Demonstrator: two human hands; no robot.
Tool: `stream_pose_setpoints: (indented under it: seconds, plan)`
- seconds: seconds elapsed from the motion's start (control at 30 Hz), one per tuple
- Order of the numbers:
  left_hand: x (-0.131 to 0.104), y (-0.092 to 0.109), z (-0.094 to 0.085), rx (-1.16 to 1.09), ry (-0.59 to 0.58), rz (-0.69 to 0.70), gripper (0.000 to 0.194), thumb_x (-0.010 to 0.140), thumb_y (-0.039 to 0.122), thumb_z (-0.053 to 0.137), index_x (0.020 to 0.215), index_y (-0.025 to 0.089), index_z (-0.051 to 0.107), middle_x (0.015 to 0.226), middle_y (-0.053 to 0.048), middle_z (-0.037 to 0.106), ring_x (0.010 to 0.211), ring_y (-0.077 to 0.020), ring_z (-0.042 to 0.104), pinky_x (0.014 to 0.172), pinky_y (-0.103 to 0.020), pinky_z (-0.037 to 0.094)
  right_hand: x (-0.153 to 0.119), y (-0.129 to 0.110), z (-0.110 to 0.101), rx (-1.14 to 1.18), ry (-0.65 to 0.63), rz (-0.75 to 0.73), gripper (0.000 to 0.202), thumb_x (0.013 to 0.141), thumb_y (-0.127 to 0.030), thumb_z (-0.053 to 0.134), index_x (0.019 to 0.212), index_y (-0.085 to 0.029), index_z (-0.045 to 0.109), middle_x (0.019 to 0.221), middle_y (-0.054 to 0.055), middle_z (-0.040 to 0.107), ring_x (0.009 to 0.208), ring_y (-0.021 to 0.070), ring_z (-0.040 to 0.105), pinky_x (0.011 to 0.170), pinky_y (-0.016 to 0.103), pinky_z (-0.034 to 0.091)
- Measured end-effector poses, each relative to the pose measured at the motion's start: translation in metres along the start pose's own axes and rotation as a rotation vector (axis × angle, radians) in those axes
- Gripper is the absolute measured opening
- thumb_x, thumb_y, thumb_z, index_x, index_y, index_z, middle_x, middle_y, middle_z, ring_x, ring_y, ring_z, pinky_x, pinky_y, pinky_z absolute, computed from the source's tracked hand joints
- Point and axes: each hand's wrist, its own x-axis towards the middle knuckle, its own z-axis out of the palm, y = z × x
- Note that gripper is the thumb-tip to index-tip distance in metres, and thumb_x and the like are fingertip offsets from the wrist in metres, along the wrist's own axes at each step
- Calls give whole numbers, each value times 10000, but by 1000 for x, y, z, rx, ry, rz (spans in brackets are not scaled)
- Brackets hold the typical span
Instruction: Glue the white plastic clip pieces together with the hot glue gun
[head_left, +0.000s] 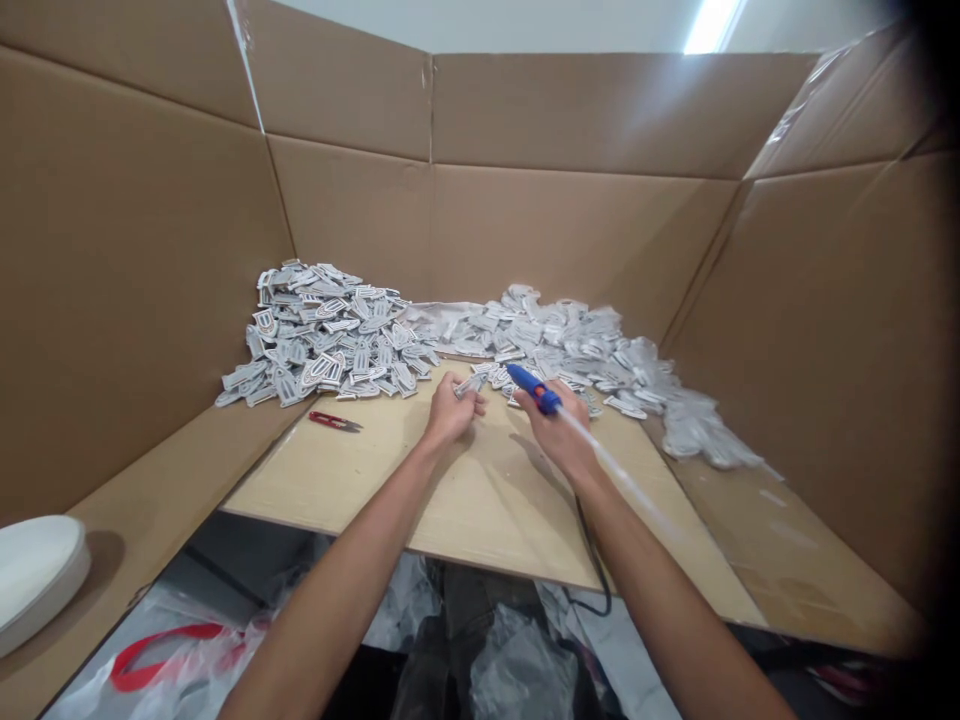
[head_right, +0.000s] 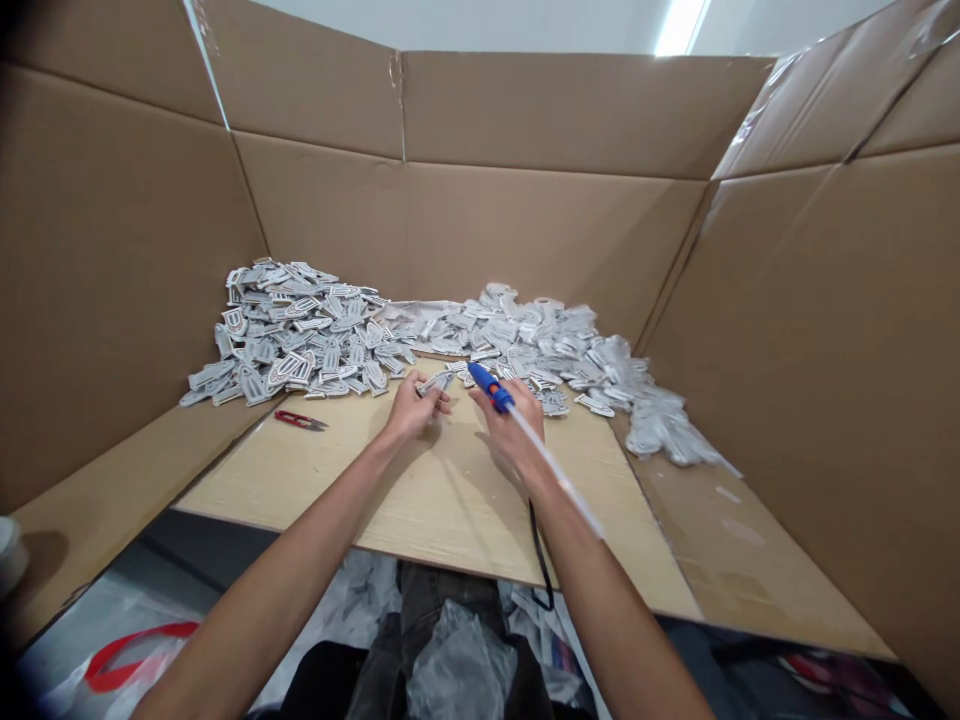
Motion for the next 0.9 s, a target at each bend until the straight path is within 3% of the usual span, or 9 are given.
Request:
stream_pose_setpoints:
  seconds: [0.1, 0.2, 0.43, 0.9]
  plan:
    - [2, 6, -4, 82, 68, 104, 196, 739, 210, 763, 696, 174, 575, 610, 18, 586, 535, -94, 502, 507, -194, 355, 6, 6, -8, 108, -95, 185, 539, 861, -732, 551, 702, -221, 617, 658, 41, 653, 638, 206, 589, 642, 300, 424]
    - [2, 12, -3, 84, 48, 119, 241, 728, 210, 743, 579, 173, 557, 552, 20, 530, 528, -96, 458, 508, -208, 343, 6, 7, -11, 179, -217, 242, 574, 840, -756, 533, 668, -218, 631, 628, 39, 664, 592, 193, 605, 601, 287, 429]
    - [-6, 17, 2, 24, -90, 105, 214, 774, 323, 713, 660, 176, 608, 574, 11, 569, 494, -100, 483, 487, -217, 349, 4, 10, -3, 226, -316, 190, 583, 844, -745, 532, 660, -204, 650, 624, 39, 675, 574, 181, 607, 571, 277, 441]
    - [-6, 12, 0, 72, -115, 223, 205, 802, 340, 695, 704, 166, 649, 645, 10, 592, 576, -102, 494, 575, -219, 378, 5, 6, -5, 238, -308, 252, 545, 826, -718, 565, 701, -197, 662, 604, 28, 649, 561, 180, 598, 561, 282, 434]
